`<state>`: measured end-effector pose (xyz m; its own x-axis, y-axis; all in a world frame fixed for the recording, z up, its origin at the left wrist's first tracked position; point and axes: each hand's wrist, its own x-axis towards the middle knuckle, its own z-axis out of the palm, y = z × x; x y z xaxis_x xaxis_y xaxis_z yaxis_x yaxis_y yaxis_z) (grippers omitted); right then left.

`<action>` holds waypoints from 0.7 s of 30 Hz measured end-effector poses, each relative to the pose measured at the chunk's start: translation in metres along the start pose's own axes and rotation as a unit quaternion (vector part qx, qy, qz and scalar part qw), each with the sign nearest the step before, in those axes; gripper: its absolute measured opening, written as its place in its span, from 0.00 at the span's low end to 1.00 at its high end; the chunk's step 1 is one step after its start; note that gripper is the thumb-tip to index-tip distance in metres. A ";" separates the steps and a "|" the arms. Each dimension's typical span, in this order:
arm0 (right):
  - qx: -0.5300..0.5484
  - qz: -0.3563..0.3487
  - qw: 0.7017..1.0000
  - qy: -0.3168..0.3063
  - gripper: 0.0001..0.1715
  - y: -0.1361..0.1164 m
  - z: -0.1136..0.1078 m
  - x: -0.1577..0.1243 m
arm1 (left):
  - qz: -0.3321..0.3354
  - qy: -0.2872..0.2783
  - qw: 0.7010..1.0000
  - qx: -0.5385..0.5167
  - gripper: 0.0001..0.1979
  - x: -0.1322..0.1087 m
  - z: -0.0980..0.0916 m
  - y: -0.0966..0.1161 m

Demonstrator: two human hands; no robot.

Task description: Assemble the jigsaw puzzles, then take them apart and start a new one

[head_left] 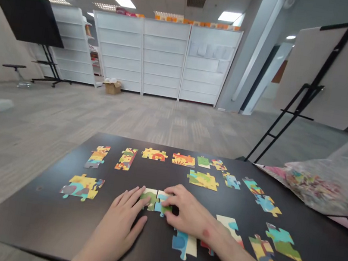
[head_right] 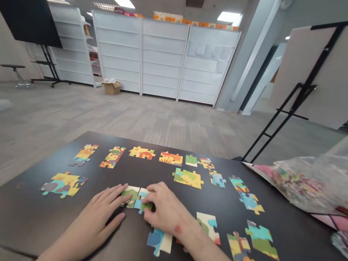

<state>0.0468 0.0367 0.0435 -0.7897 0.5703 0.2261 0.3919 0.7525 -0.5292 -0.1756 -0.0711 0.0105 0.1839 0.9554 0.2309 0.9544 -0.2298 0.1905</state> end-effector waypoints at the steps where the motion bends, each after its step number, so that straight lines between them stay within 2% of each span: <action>1: -0.003 -0.003 1.000 -0.005 0.14 0.000 -0.001 0.000 | 0.001 -0.002 1.000 0.002 0.20 0.000 0.000 0.000; 21: -0.051 -0.019 0.998 -0.036 0.13 -0.007 -0.006 -0.005 | 0.012 0.004 1.000 0.018 0.22 -0.001 0.001 0.000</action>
<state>0.0508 0.0306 0.0508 -0.8353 0.5181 0.1840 0.4037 0.8051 -0.4345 -0.1760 -0.0719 0.0093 0.2047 0.9483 0.2426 0.9577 -0.2452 0.1506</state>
